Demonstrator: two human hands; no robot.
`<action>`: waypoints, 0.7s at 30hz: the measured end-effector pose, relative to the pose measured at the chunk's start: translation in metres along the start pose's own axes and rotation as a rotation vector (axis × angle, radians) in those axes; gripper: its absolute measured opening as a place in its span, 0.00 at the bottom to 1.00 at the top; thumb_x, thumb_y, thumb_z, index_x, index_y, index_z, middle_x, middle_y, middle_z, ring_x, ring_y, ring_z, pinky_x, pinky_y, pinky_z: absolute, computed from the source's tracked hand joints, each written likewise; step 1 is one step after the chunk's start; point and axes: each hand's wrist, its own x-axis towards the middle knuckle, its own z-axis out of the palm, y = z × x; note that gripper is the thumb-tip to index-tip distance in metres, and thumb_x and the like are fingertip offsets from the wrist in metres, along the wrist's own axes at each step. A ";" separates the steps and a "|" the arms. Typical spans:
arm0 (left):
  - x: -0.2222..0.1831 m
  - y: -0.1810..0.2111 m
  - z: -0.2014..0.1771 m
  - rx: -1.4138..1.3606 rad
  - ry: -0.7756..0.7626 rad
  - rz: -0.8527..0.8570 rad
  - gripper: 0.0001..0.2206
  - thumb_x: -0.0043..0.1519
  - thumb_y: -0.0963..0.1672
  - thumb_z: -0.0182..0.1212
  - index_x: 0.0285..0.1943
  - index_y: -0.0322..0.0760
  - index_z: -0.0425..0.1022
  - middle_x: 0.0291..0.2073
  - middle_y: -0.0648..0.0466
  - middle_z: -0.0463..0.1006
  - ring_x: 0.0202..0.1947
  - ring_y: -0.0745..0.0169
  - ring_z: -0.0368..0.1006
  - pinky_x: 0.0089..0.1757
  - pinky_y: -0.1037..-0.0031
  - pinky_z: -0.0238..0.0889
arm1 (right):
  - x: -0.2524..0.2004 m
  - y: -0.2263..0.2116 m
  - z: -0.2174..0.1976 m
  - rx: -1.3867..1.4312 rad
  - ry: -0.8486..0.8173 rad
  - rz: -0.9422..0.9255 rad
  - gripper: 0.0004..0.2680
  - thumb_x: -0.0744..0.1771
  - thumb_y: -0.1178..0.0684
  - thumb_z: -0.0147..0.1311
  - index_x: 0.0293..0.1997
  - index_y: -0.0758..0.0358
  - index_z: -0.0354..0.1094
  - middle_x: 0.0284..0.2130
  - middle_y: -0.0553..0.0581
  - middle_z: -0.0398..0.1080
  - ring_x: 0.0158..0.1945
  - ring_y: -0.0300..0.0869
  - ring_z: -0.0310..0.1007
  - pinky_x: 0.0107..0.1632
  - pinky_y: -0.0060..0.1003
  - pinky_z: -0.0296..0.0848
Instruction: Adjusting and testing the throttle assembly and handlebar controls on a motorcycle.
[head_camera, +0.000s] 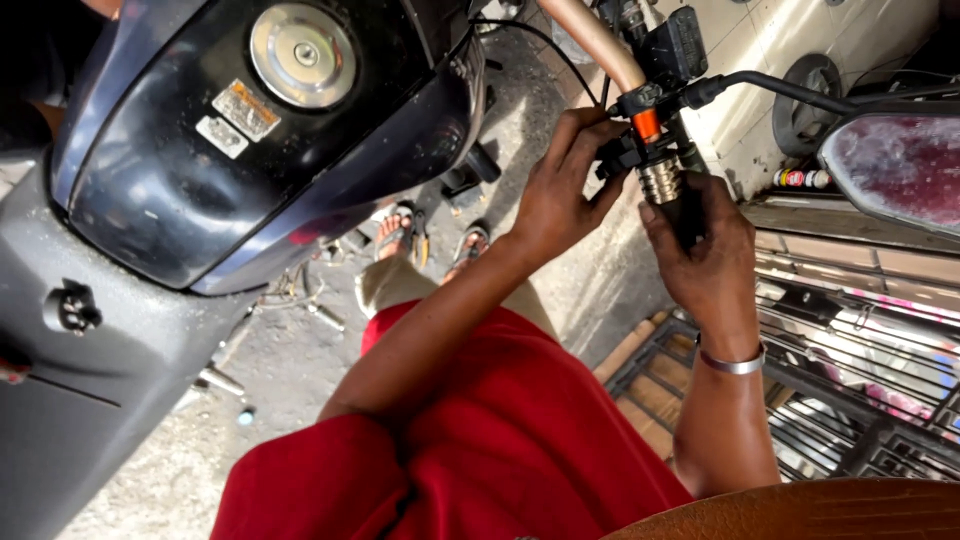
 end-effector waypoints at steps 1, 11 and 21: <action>-0.001 0.001 0.000 0.000 -0.009 0.004 0.20 0.58 0.36 0.61 0.57 0.44 0.63 0.51 0.54 0.62 0.41 0.41 0.74 0.39 0.59 0.75 | -0.001 -0.004 0.002 0.004 0.008 0.005 0.12 0.67 0.57 0.59 0.52 0.72 0.64 0.29 0.72 0.65 0.32 0.60 0.70 0.30 0.45 0.65; -0.005 -0.016 0.013 -1.169 -0.054 -0.819 0.18 0.64 0.46 0.57 0.57 0.32 0.63 0.48 0.39 0.72 0.48 0.42 0.73 0.49 0.45 0.64 | 0.000 -0.001 0.004 -0.024 0.015 0.164 0.16 0.64 0.52 0.59 0.55 0.61 0.61 0.33 0.69 0.72 0.39 0.66 0.72 0.35 0.55 0.68; -0.002 -0.027 0.017 -1.230 -0.025 -0.868 0.07 0.64 0.43 0.58 0.47 0.37 0.76 0.41 0.44 0.79 0.43 0.49 0.77 0.49 0.52 0.67 | -0.007 0.038 0.009 0.623 -0.097 0.356 0.13 0.66 0.56 0.52 0.53 0.70 0.64 0.21 0.62 0.66 0.25 0.47 0.74 0.27 0.36 0.73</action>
